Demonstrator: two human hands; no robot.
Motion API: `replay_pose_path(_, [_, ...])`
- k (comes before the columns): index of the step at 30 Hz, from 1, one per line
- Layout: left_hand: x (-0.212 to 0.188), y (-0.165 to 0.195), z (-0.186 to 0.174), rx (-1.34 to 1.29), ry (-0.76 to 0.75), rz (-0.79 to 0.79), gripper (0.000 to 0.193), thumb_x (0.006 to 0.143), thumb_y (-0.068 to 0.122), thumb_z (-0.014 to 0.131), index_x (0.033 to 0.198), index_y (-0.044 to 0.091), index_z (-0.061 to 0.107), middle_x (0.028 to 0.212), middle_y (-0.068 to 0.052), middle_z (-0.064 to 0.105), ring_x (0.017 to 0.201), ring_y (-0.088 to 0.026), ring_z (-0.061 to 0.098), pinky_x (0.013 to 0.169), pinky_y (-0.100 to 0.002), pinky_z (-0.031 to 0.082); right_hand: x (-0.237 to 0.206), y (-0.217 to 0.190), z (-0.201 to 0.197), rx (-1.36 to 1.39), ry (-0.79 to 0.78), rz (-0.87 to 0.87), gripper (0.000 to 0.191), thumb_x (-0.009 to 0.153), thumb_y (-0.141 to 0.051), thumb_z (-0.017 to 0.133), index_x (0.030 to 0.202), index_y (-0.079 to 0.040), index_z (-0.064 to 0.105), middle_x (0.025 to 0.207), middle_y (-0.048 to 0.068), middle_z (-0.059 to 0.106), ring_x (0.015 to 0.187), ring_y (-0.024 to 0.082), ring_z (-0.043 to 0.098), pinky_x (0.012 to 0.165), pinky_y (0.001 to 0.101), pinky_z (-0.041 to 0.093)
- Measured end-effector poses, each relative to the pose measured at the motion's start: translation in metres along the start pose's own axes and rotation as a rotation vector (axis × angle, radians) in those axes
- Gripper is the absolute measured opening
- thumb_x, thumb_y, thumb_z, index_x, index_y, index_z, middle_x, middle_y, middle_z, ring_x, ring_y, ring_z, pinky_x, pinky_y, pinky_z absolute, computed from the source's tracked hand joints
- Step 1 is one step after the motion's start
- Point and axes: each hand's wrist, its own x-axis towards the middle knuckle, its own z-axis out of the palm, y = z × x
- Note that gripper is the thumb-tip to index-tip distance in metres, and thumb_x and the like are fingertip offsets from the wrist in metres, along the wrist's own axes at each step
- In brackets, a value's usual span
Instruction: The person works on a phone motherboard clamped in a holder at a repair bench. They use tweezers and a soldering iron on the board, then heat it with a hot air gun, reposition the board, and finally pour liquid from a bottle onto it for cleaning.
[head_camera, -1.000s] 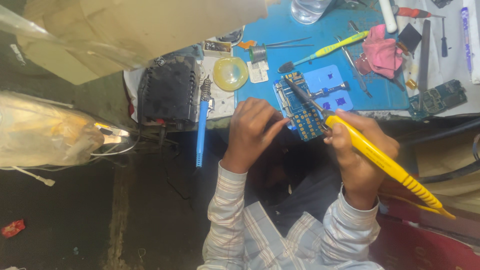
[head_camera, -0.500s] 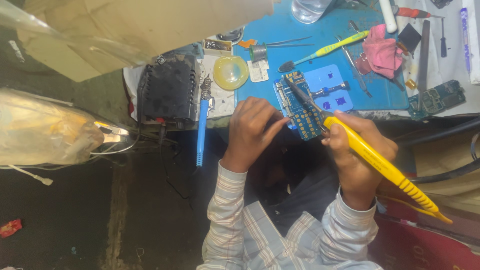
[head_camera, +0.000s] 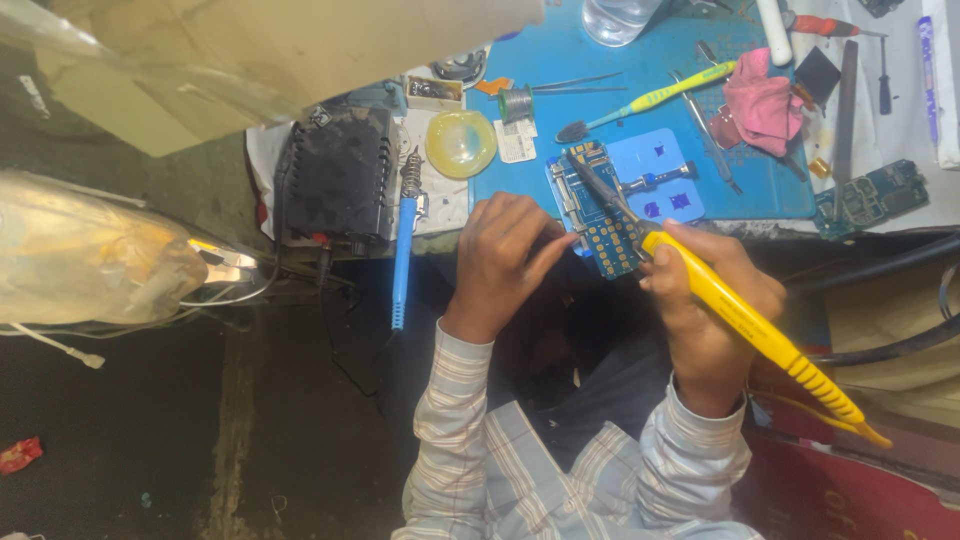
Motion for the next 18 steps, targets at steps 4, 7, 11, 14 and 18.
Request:
replay_pose_path(4, [0.001,0.000,0.000,0.003,-0.001,0.000,0.022,0.084,0.014,0.084,0.083,0.007,0.064,0.084,-0.007,0.061,0.087,-0.029,0.060,0.077,-0.043,0.044,-0.002,0.000,0.004,0.003,0.033,0.007,0.022,0.110,-0.012,0.070,0.123,0.006,0.068,0.092,0.012,0.074,0.077,0.013,0.073,0.073,0.0226,0.057])
replay_pose_path(7, [0.000,0.001,0.000,0.007,0.004,-0.005,0.022,0.083,0.015,0.084,0.083,0.007,0.064,0.084,-0.007,0.061,0.087,-0.029,0.060,0.077,-0.043,0.044,-0.004,0.002,0.006,0.012,0.050,0.009,0.023,0.110,-0.013,0.070,0.124,0.006,0.068,0.092,0.012,0.074,0.078,0.012,0.073,0.073,0.0224,0.058])
replay_pose_path(11, [0.001,0.000,0.000,0.002,0.001,-0.003,0.022,0.084,0.015,0.084,0.083,0.007,0.063,0.084,-0.007,0.061,0.087,-0.029,0.059,0.077,-0.043,0.044,-0.006,0.008,0.005,-0.017,0.120,-0.029,0.025,0.112,-0.016,0.069,0.125,0.006,0.067,0.095,0.013,0.074,0.077,0.013,0.074,0.072,0.0219,0.059])
replay_pose_path(14, [0.001,0.001,0.000,0.000,0.004,-0.004,0.023,0.083,0.015,0.084,0.082,0.007,0.063,0.084,-0.007,0.061,0.086,-0.029,0.059,0.077,-0.043,0.044,-0.006,0.012,0.001,-0.012,0.132,-0.012,0.028,0.112,-0.019,0.070,0.125,0.006,0.068,0.093,0.013,0.074,0.074,0.013,0.073,0.070,0.0219,0.058])
replay_pose_path(18, [0.000,0.000,0.000,0.010,0.000,-0.003,0.023,0.084,0.016,0.084,0.083,0.007,0.063,0.084,-0.007,0.060,0.086,-0.029,0.059,0.077,-0.043,0.044,-0.007,0.015,0.001,0.016,0.096,0.004,0.027,0.111,-0.018,0.070,0.119,0.007,0.067,0.094,0.013,0.073,0.076,0.013,0.073,0.070,0.0217,0.057])
